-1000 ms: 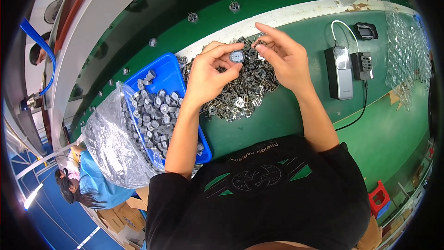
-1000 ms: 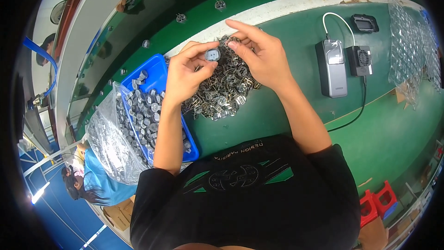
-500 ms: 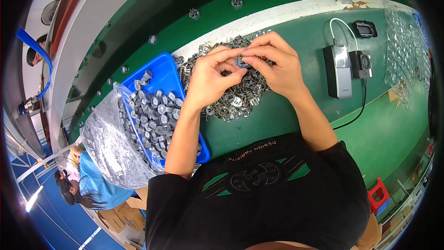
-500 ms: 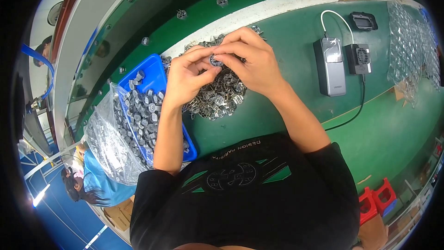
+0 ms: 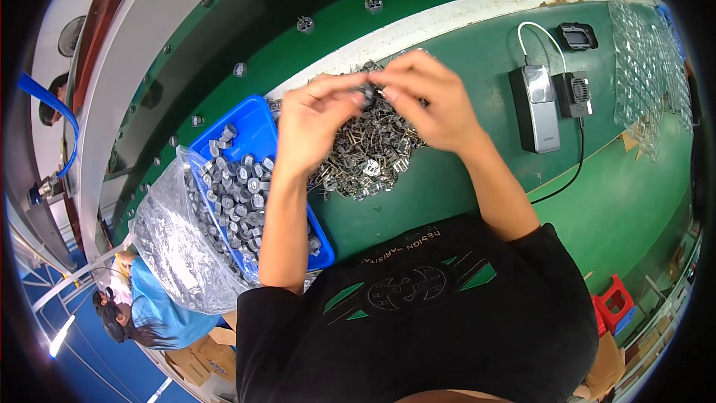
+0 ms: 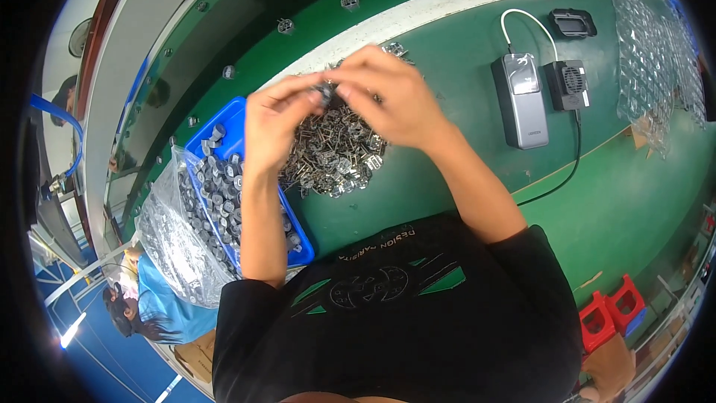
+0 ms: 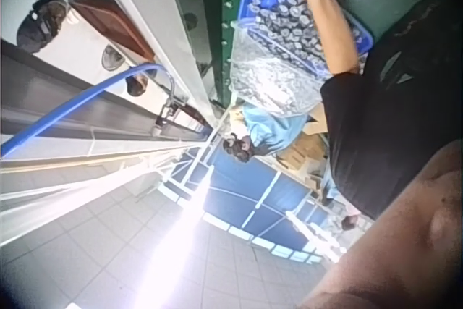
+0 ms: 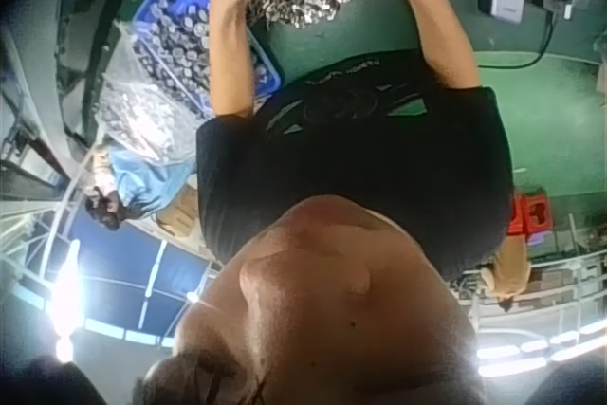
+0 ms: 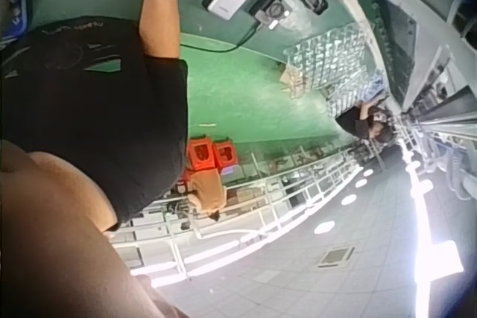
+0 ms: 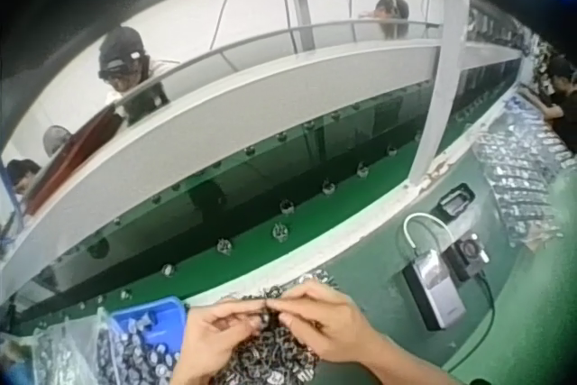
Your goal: The person assembles small metal clips into plastic terminal housings by hand, taking the clips from a blue parts tray and inserting them into the housings to create assembled units.
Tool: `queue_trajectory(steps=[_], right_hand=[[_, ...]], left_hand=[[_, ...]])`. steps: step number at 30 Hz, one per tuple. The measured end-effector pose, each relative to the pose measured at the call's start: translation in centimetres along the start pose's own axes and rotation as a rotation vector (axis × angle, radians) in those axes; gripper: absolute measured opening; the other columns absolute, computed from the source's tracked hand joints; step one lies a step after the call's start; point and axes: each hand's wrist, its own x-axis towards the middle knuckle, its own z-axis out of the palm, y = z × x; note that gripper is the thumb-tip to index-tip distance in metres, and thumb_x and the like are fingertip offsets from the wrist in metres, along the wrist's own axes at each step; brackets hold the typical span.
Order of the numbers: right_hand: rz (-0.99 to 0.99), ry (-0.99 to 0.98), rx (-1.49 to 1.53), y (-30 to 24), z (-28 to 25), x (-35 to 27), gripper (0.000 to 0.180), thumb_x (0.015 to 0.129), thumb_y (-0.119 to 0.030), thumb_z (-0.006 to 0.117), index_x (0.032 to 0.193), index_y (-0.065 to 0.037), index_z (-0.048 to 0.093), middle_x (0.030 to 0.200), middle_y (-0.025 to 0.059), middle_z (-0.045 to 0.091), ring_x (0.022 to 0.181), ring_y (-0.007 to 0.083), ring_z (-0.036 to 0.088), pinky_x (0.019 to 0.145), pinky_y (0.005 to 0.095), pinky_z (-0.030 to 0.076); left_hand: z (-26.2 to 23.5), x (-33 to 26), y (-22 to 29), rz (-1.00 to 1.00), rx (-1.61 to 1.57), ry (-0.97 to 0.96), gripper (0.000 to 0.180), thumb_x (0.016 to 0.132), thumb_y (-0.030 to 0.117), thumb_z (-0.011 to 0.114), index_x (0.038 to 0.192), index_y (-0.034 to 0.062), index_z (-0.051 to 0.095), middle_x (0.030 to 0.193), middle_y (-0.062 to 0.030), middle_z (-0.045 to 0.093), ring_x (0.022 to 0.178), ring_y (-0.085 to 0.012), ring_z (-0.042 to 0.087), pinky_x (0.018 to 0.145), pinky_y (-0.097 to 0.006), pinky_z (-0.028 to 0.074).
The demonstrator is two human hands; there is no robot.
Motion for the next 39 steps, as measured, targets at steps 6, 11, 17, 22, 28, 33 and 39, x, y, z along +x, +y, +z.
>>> queue_trajectory(steps=[6,11,17,22,28,33,39], right_hand=[[0.24,0.158,-0.477,3.8,-4.3,0.6,0.021,0.088,-0.002,0.06,0.105,-0.006,0.071,0.092,0.0083,0.064,0.082,0.0262,0.063,0.074,0.0357,0.051],[0.239,0.096,-0.475,5.2,-3.7,0.5,0.02,0.09,-0.006,0.06,0.106,-0.006,0.071,0.095,0.0084,0.063,0.087,0.0264,0.061,0.078,0.0367,0.05],[0.244,-0.081,-0.464,6.2,-3.5,0.2,0.026,0.084,-0.009,0.059,0.105,-0.01,0.075,0.1,0.0073,0.061,0.097,0.0292,0.054,0.093,0.0386,0.044],[0.288,-0.166,-0.468,5.2,-3.7,1.2,0.023,0.078,-0.008,0.064,0.098,-0.009,0.076,0.1,0.0068,0.062,0.099,0.029,0.054,0.092,0.0387,0.045],[0.219,-0.121,-0.54,4.5,-3.9,0.9,0.017,0.077,-0.006,0.071,0.093,-0.007,0.075,0.095,0.004,0.063,0.093,0.0257,0.058,0.084,0.0372,0.05],[0.207,-0.117,-0.567,4.1,-4.1,0.9,0.019,0.077,-0.005,0.071,0.096,-0.007,0.072,0.09,0.0045,0.061,0.091,0.0249,0.058,0.08,0.0372,0.05],[0.208,-0.045,-0.437,3.6,-4.7,0.8,0.025,0.076,0.003,0.067,0.1,-0.004,0.07,0.085,0.0076,0.055,0.083,0.0223,0.057,0.073,0.0332,0.048]], left_hand=[[-7.6,5.8,-0.6,0.027,0.509,0.38,0.025,0.085,0.006,0.068,0.109,0.0009,0.073,0.089,-0.0076,0.071,0.079,-0.0122,0.065,0.073,-0.026,0.052],[-11.5,8.3,-2.7,-0.08,0.817,0.4,0.025,0.088,0.008,0.066,0.11,-0.0035,0.071,0.082,-0.0038,0.069,0.069,-0.009,0.059,0.066,-0.023,0.049],[-12.5,8.4,-2.3,-0.117,0.676,0.433,0.031,0.083,0.011,0.067,0.111,-0.0005,0.071,0.085,-0.0079,0.073,0.071,-0.0107,0.063,0.068,-0.027,0.051],[-17.7,7.9,-2.2,-0.014,0.969,0.591,0.04,0.08,0.016,0.066,0.118,0.0077,0.069,0.096,-0.0135,0.071,0.084,-0.0236,0.067,0.078,-0.034,0.052],[-18.7,7.9,-4.2,-0.134,0.942,0.42,0.053,0.076,0.03,0.076,0.124,0.0102,0.067,0.1,-0.0168,0.069,0.094,-0.0276,0.067,0.085,-0.035,0.051],[-17.0,8.1,-3.3,-0.034,1.088,0.396,0.044,0.075,0.026,0.075,0.115,0.0086,0.071,0.095,-0.0147,0.069,0.086,-0.0261,0.068,0.081,-0.035,0.052],[-10.8,6.0,-1.2,0.128,0.841,0.445,0.037,0.075,0.015,0.074,0.109,0.0019,0.068,0.086,-0.0108,0.068,0.074,-0.0163,0.065,0.071,-0.03,0.053]])
